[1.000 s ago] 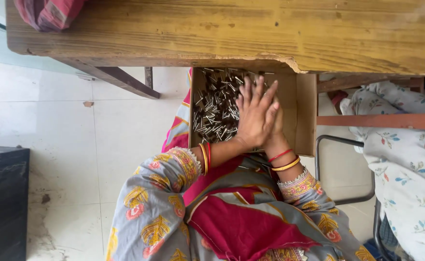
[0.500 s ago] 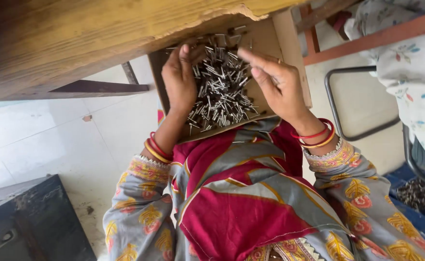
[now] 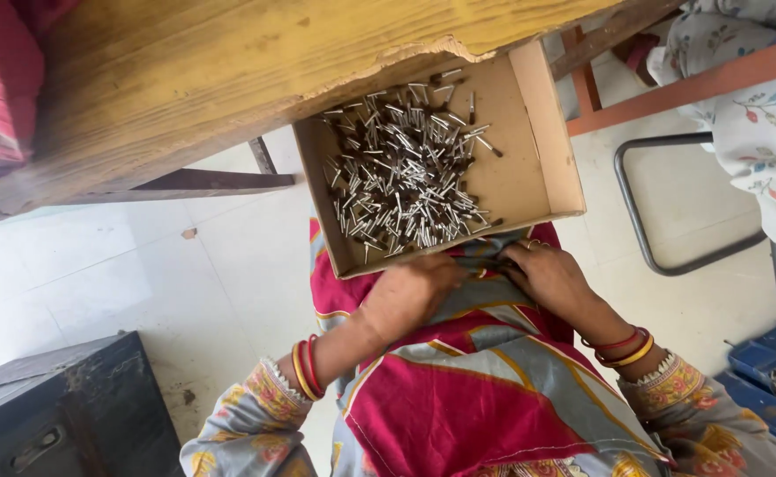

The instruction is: The person sits with a cardboard box on their lap and sorts small metal nails by hand. They repeatedly pick up handfuls of nails from the box, rub them between their palms, and drop them back into the box.

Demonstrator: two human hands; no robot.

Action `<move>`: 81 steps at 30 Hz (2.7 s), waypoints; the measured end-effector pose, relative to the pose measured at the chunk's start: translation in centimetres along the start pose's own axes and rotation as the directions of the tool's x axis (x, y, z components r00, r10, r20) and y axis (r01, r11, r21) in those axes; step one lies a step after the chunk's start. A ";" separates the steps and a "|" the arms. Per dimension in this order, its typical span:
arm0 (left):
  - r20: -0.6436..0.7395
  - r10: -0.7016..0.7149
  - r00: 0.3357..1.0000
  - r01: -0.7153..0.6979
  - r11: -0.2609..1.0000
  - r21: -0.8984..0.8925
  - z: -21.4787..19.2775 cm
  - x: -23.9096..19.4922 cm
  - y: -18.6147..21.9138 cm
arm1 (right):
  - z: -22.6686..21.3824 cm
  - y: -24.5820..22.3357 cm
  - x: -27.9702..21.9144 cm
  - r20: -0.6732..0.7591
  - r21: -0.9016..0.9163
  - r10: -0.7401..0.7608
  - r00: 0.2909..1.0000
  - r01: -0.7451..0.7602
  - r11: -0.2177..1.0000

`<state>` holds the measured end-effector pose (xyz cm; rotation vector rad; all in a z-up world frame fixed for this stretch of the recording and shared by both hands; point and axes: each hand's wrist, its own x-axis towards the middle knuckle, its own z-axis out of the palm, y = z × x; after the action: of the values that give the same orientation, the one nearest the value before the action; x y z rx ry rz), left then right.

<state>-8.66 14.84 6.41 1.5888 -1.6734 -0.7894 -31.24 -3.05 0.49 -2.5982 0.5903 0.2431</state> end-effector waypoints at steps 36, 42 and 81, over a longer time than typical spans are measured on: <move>-0.246 -0.135 0.960 0.166 0.980 0.111 -6.2 2.9 -0.1 | -26.1 -9.7 17.2 -0.344 -0.135 -0.384 0.857 0.360 0.923; -0.318 -0.185 0.930 0.193 0.981 -0.006 -4.9 3.2 -2.9 | -33.4 -9.7 32.6 -0.319 -0.422 -0.520 0.792 0.372 0.827; -0.624 -0.252 0.740 -0.440 0.521 -0.732 -20.7 24.8 -4.4 | -36.1 -9.5 34.4 0.036 0.184 -0.317 0.948 0.305 0.934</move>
<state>10.39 -9.63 16.55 0.8307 -0.5943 -0.6754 6.13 -25.11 26.84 -2.4552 0.1615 0.1623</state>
